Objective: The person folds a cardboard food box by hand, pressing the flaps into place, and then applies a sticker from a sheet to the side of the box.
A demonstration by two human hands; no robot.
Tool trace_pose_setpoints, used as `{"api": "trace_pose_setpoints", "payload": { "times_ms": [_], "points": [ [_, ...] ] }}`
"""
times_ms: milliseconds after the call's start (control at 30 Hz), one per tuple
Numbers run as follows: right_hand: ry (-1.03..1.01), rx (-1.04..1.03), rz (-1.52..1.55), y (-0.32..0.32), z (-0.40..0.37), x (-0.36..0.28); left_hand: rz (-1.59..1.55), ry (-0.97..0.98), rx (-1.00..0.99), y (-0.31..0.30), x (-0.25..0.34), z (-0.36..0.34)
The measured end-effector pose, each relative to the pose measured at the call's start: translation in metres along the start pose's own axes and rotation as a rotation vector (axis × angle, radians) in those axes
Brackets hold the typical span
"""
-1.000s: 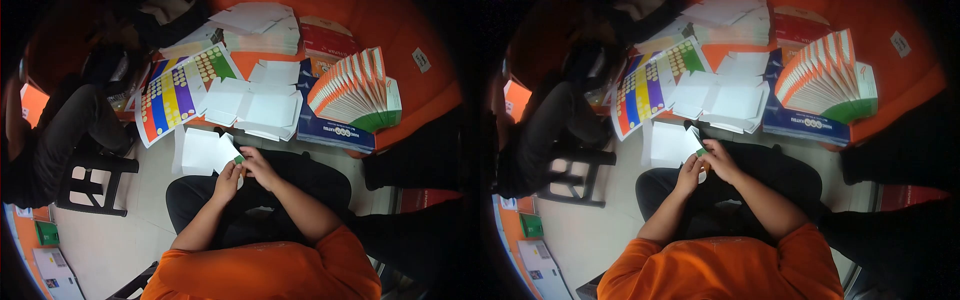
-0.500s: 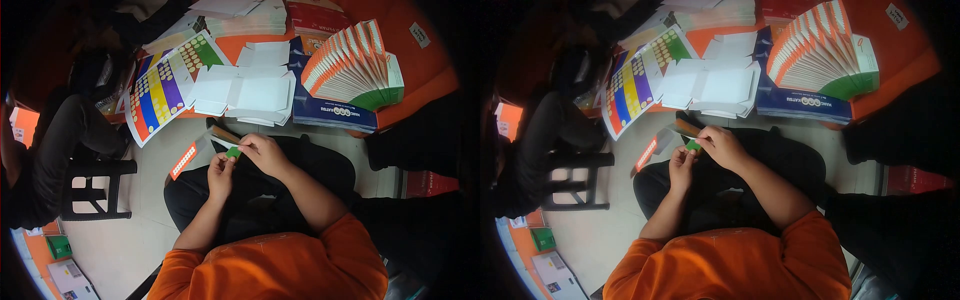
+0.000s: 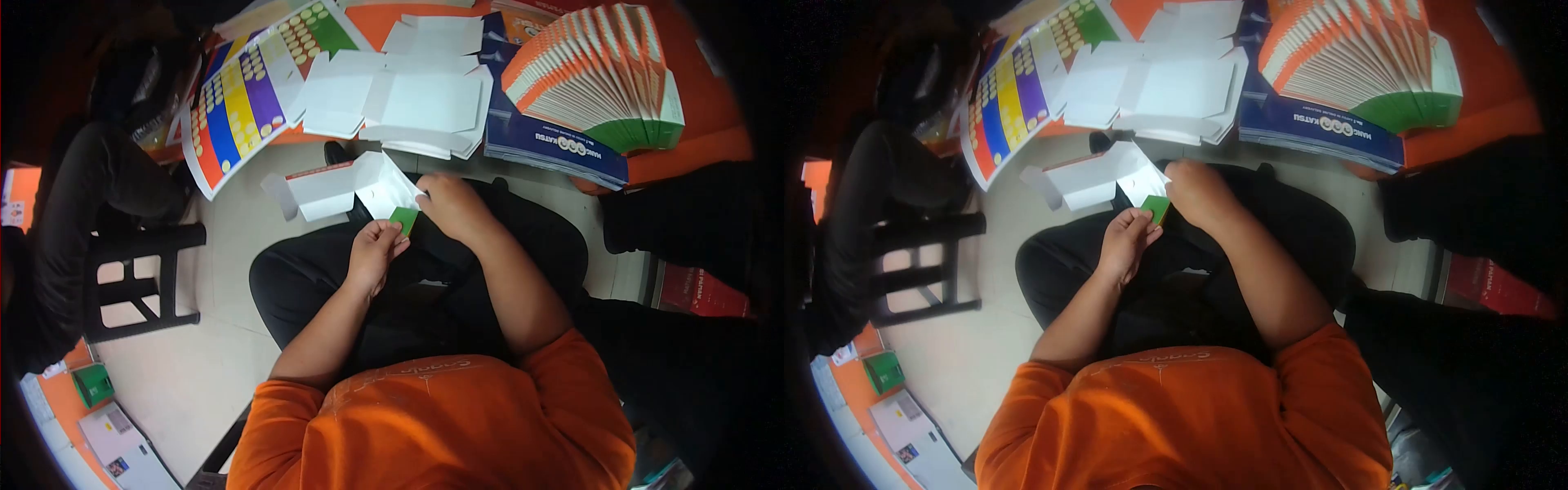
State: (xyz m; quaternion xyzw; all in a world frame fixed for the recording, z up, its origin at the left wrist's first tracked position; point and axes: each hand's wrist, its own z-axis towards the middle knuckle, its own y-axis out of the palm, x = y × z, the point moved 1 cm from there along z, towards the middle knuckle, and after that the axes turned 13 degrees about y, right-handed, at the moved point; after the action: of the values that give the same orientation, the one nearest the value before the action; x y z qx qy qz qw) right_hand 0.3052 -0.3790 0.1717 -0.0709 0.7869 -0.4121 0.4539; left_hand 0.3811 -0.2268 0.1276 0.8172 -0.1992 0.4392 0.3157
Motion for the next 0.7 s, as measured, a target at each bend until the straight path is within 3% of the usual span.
{"api": "trace_pose_setpoints", "payload": {
  "times_ms": [333,433,500,533,600,700],
  "points": [
    [0.120,-0.276,0.234,-0.001,0.009,0.001,-0.136,0.099,0.057,-0.004,-0.007,0.003],
    [0.034,-0.220,0.282,0.008,0.006,-0.001,-0.163,0.116,0.100,-0.003,-0.008,0.005],
    [-0.055,0.011,0.212,0.014,0.005,-0.005,-0.058,0.131,0.089,-0.003,-0.010,0.009],
    [-0.059,-0.003,0.195,0.018,0.005,-0.006,-0.077,0.130,0.099,-0.003,-0.013,0.011],
    [-0.082,0.177,-0.052,0.025,0.005,-0.007,0.096,0.153,0.015,-0.004,-0.021,0.015],
    [-0.082,0.204,-0.147,0.027,0.008,-0.005,0.074,0.208,-0.003,-0.002,-0.031,0.020]
  ]
}}
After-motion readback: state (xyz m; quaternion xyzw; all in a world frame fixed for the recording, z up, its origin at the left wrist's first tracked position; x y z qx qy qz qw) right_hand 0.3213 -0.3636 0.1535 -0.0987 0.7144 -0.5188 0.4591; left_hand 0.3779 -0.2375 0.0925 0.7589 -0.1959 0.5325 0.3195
